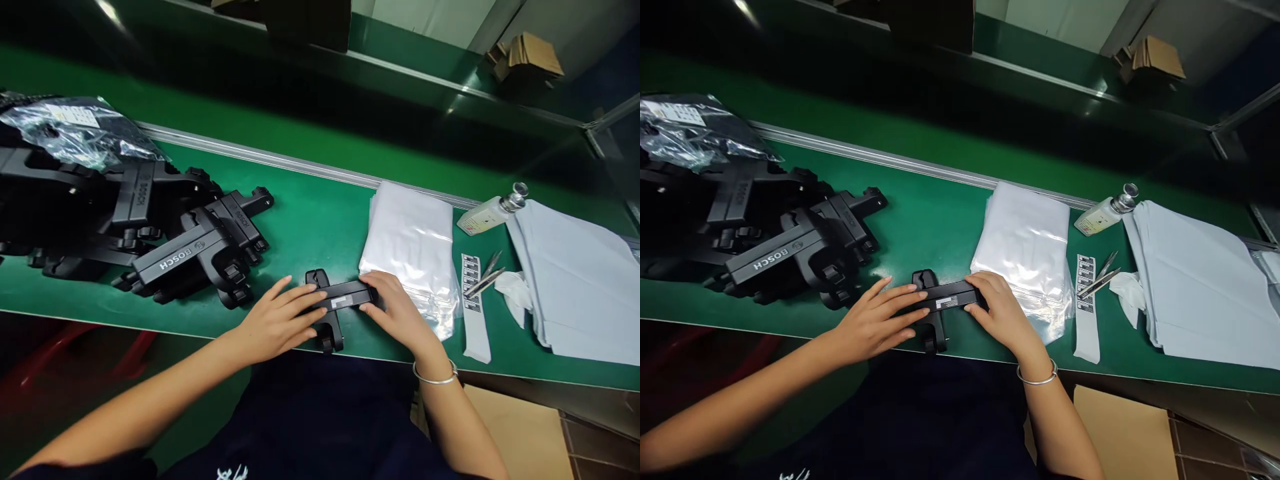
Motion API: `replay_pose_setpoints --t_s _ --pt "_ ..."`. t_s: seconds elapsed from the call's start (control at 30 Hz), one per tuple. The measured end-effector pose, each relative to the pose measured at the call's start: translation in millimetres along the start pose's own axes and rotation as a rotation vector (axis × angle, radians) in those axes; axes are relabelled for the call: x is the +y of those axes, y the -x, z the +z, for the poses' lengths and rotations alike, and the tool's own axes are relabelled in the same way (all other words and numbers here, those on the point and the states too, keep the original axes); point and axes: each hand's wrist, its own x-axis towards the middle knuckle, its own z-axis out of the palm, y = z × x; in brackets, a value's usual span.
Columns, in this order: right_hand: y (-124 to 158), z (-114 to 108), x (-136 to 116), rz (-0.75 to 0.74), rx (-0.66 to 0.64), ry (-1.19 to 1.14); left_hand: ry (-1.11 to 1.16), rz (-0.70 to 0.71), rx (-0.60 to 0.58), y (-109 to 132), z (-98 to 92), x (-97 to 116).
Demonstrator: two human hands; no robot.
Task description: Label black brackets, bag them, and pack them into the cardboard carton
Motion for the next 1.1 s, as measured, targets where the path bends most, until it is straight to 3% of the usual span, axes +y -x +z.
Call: replay_pose_setpoints --t_s 0.17,0.3,0.4,0.5,0.6,0.67,0.73,0.83,0.97,1.1 --pt "-11.2 8.8 -19.0 -0.137 -0.053 0.22 0.442 -0.655 0.201 19.3 24.5 3.5" --pt "1.7 12.2 -36.0 -0.183 0.072 0.263 0.8 -0.807 0.205 1.7 41.0 5.8" --pt "31.1 5.9 -40.4 -0.03 0.166 0.226 0.979 -0.895 0.177 -35.9 33.6 12.7" --pt "69.9 -10.5 -34.5 0.231 0.225 -0.018 1.097 -0.771 0.026 -82.1 24.7 32.6" --pt "106.8 -27.9 -18.8 0.437 0.205 -0.432 1.094 -0.511 -0.158 -125.0 30.1 53.1" --pt "128.4 -34.0 -5.0 0.454 0.239 -0.654 0.924 -0.326 -0.279 -150.7 41.3 57.7" --pt "149.1 -35.2 9.1 0.462 0.338 -0.753 0.573 -0.192 -0.404 -174.0 54.6 52.2" --pt "180.0 -33.4 27.9 0.547 0.489 -0.756 0.152 -0.136 -0.533 -201.4 71.0 31.9" --pt "211.1 -34.7 45.6 0.616 0.621 -0.727 0.077 -0.135 -0.624 -219.0 77.7 10.6" --pt "219.4 -41.3 52.8 0.619 0.615 -0.727 0.043 -0.113 -0.686 -223.3 73.0 8.5"
